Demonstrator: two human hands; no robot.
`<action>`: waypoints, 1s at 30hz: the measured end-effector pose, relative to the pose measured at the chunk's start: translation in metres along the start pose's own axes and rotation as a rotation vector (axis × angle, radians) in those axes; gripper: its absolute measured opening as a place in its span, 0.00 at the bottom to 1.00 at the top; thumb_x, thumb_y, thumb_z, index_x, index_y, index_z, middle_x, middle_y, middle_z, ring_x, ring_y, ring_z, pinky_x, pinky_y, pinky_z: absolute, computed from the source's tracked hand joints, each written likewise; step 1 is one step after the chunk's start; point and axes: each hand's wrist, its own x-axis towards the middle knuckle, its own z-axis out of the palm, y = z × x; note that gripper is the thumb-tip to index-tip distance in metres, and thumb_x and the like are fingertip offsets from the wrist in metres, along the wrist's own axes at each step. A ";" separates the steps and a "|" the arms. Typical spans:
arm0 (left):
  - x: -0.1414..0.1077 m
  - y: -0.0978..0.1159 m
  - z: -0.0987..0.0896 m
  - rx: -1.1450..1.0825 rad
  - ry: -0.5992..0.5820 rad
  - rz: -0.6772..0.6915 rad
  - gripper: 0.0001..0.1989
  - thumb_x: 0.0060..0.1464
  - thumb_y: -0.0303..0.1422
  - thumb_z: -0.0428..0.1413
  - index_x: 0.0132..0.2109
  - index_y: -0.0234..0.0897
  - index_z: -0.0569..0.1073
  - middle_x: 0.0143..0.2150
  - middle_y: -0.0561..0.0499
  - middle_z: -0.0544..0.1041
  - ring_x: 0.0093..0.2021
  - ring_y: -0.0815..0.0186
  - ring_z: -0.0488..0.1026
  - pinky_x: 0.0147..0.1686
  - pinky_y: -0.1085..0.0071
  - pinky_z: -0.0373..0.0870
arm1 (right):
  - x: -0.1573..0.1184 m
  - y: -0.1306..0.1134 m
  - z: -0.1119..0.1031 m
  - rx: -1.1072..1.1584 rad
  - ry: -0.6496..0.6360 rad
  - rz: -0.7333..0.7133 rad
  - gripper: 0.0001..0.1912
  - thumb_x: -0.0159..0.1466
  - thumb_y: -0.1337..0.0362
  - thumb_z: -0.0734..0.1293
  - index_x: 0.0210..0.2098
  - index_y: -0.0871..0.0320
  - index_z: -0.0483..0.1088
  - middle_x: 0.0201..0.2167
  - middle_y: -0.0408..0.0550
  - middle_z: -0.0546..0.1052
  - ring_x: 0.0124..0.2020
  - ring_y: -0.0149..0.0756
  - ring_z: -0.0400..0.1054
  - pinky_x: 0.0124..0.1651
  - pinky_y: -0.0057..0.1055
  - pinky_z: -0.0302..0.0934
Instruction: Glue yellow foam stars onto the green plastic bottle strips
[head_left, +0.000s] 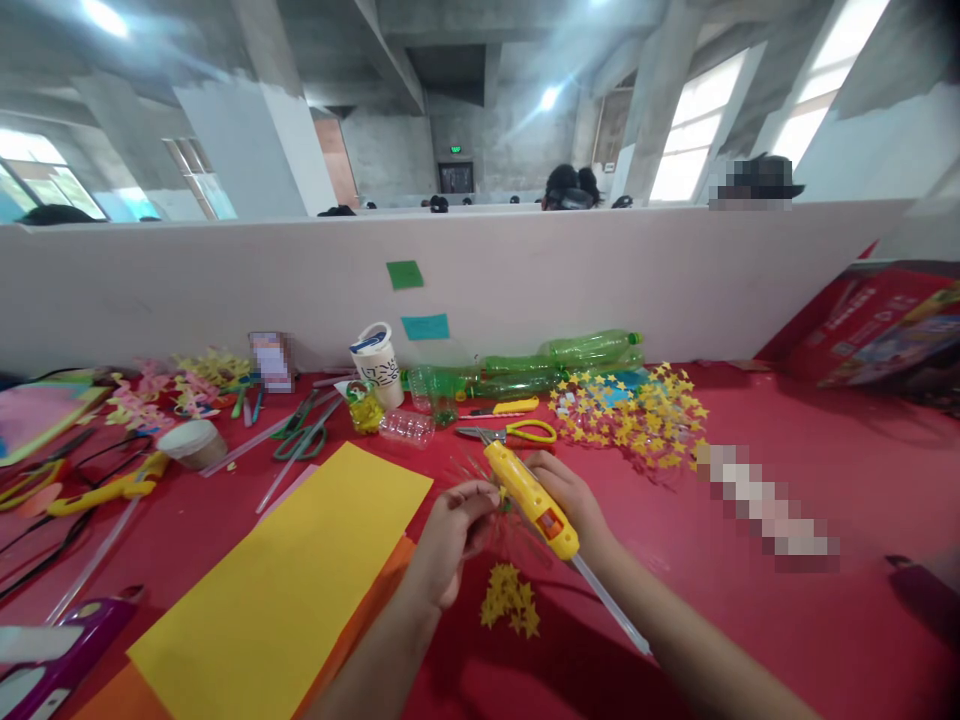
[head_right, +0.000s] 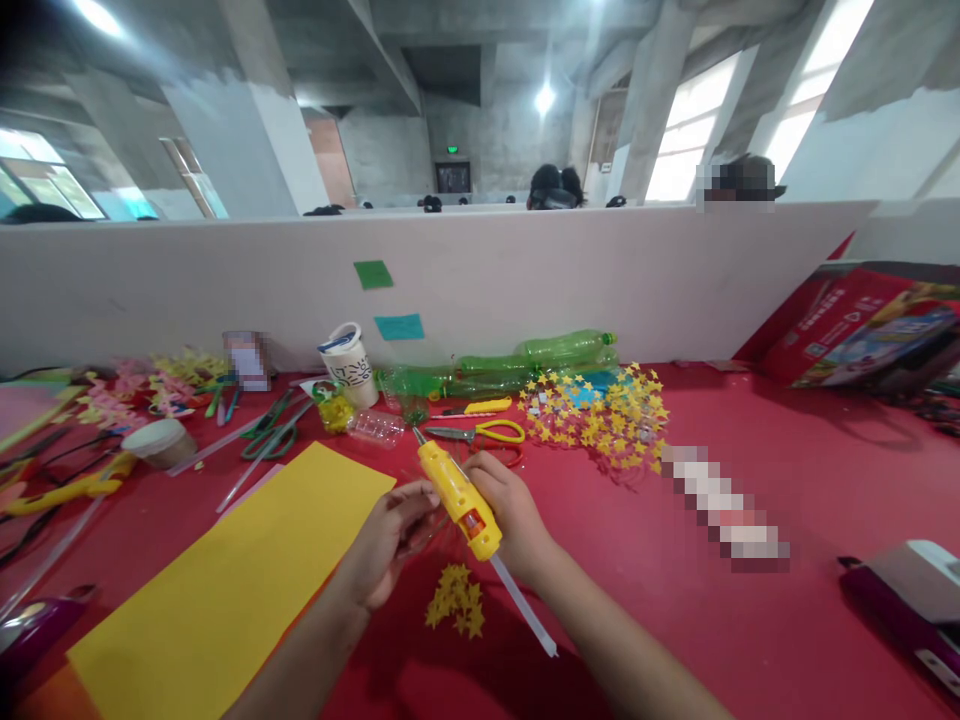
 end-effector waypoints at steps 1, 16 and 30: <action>0.000 0.000 0.000 -0.001 0.000 -0.001 0.10 0.45 0.34 0.58 0.25 0.35 0.65 0.16 0.61 0.55 0.16 0.78 0.45 0.15 0.77 0.37 | 0.000 0.000 0.000 0.000 0.006 -0.001 0.03 0.58 0.65 0.63 0.28 0.57 0.65 0.32 0.47 0.67 0.33 0.35 0.63 0.34 0.29 0.58; 0.000 0.004 0.003 -0.001 0.038 -0.019 0.08 0.45 0.33 0.57 0.25 0.34 0.66 0.15 0.61 0.56 0.15 0.78 0.45 0.15 0.77 0.37 | -0.003 0.006 -0.001 0.006 0.040 0.011 0.02 0.56 0.68 0.63 0.29 0.57 0.67 0.34 0.48 0.68 0.35 0.36 0.64 0.37 0.30 0.59; 0.026 0.019 -0.016 0.990 0.228 0.708 0.08 0.47 0.30 0.54 0.36 0.40 0.75 0.38 0.48 0.69 0.41 0.61 0.67 0.45 0.65 0.62 | 0.004 0.007 -0.017 -0.128 0.221 0.121 0.04 0.58 0.63 0.64 0.29 0.56 0.66 0.30 0.47 0.69 0.32 0.36 0.65 0.36 0.30 0.61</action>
